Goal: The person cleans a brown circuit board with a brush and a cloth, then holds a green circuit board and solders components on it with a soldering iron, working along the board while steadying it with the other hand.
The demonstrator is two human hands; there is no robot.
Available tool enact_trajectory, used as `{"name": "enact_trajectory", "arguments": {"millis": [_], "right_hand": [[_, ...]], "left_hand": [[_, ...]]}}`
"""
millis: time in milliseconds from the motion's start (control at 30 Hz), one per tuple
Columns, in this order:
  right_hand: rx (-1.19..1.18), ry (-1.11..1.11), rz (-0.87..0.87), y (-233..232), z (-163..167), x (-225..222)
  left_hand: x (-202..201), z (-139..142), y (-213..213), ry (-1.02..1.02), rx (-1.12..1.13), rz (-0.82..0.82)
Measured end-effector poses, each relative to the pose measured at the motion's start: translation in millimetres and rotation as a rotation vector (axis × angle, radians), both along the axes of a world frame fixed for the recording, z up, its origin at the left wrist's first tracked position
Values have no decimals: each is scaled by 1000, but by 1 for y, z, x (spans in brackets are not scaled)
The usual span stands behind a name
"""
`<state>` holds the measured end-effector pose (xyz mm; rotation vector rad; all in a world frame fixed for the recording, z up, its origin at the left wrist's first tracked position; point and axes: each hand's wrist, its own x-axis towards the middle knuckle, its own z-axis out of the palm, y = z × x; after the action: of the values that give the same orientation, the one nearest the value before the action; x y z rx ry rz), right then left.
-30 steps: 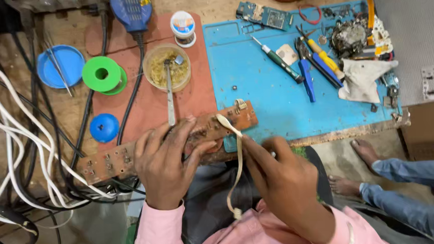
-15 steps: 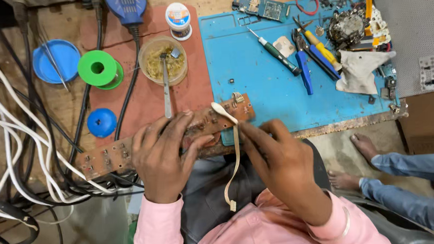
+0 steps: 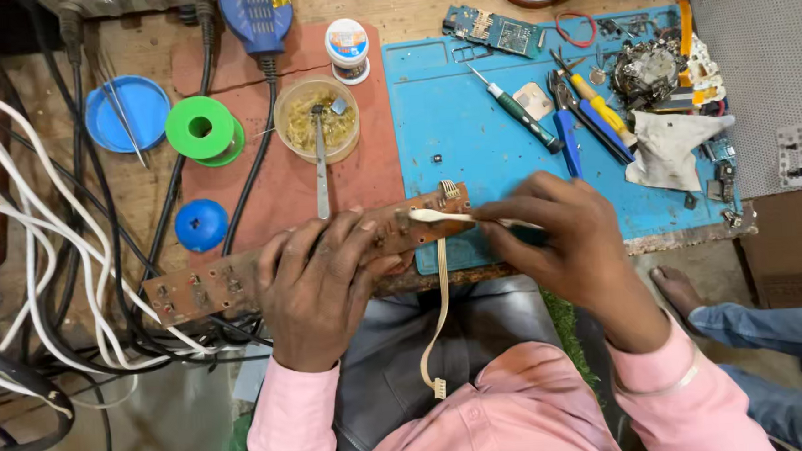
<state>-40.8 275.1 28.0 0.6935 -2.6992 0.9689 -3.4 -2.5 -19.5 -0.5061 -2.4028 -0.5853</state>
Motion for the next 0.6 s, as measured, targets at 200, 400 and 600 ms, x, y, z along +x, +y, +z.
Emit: {"name": "enact_trajectory", "arguments": {"millis": [200, 400, 600], "right_hand": [[122, -21, -10, 6, 16, -14], [158, -18, 17, 1, 10, -9], [60, -87, 17, -2, 18, -16]], "left_hand": [[0, 0, 0, 17, 11, 12], [4, 2, -2, -57, 1, 20], [1, 4, 0, -25, 19, 28]]}}
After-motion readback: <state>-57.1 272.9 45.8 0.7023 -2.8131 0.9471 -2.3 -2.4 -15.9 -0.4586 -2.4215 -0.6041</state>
